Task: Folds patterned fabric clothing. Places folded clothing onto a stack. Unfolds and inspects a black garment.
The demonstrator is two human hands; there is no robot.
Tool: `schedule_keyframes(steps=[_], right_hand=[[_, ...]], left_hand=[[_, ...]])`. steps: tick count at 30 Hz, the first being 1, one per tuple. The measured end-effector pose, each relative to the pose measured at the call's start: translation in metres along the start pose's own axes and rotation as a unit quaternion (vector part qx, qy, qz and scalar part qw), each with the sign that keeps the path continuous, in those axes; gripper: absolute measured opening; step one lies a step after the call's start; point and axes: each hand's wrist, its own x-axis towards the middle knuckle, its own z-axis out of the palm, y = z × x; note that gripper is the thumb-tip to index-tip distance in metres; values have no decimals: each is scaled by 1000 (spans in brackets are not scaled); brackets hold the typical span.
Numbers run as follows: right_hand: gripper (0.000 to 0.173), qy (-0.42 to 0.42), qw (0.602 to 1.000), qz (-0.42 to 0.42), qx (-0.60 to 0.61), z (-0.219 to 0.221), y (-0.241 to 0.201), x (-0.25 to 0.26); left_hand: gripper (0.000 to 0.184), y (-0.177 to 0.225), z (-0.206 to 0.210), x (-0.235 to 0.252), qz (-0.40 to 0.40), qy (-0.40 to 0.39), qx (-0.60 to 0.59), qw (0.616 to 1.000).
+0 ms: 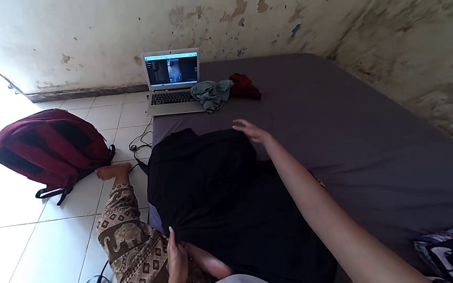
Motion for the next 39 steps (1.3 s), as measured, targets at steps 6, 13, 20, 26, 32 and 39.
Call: schedule_keyframes(steps=[6,13,20,26,32,39], right_hand=[[63,12,972,208,-107,26,33,-13],[57,53,972,222,-48,30,40,-19],[43,-43,989,130,60,29,1,-39],[32,44,970,-66,230,-36,-48,-57],[20,31,877,-333,346,-82,-72,-130],[31,-20,976,-161,145,-32,33,-162]], left_hand=[[42,3,-1,-3,7,-9,35,999],[44,12,-10,-12,-28,-51,-60,997],[49,59,6,-9,63,-67,-15,996],[47,218,34,-29,355,-123,30,926],[34,322,27,-59,472,-167,126,856],[32,275,-11,-25,403,-45,305,862]])
